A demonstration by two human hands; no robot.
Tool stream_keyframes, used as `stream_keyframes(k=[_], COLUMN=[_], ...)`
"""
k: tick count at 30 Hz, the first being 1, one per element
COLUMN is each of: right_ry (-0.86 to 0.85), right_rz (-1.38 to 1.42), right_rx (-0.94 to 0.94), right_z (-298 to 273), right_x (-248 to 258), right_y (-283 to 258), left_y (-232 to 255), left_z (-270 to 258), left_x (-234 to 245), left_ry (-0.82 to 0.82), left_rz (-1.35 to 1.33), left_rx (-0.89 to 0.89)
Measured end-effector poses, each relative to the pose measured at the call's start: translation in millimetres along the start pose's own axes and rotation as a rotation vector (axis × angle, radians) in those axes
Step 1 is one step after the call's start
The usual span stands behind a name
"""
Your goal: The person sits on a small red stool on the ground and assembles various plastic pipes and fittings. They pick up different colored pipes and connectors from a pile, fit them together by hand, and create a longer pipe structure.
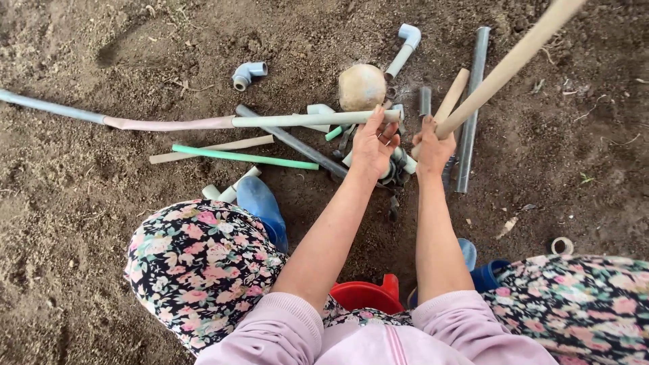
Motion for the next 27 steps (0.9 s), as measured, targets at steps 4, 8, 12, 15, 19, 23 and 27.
stream_keyframes(k=[4,8,12,15,19,23,27], right_ry=[-0.064,-0.084,-0.054,-0.073,-0.032,0.006,0.017], right_rz=[-0.228,-0.296,-0.472,-0.565,-0.577,-0.644,-0.717], right_rx=[0.092,0.175,0.29,0.357,0.454,0.544,0.69], right_z=[9,3,5,4,0,3,12], right_x=[37,54,73,77,81,83,88], right_y=[29,19,20,17,14,18,33], left_y=[-5,-9,-5,-7,-7,0,4], left_z=[11,18,8,16,14,5,-1], left_x=[1,2,-8,-4,-3,-10,-23], left_ry=[0.004,-0.046,-0.083,-0.065,-0.125,-0.137,-0.182], left_rz=[-0.016,-0.042,-0.03,-0.031,-0.027,-0.024,-0.047], left_rx=[0.0,0.002,-0.013,-0.025,-0.016,-0.025,-0.078])
Point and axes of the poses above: each hand's wrist, its own z-axis towards the middle knuckle, its own x-axis out of the back of the hand, y = z × x, the point moved 4 cm from there along z, towards the middle knuckle, and after that the axes turned 3 degrees about y, right-handed, at the moved point
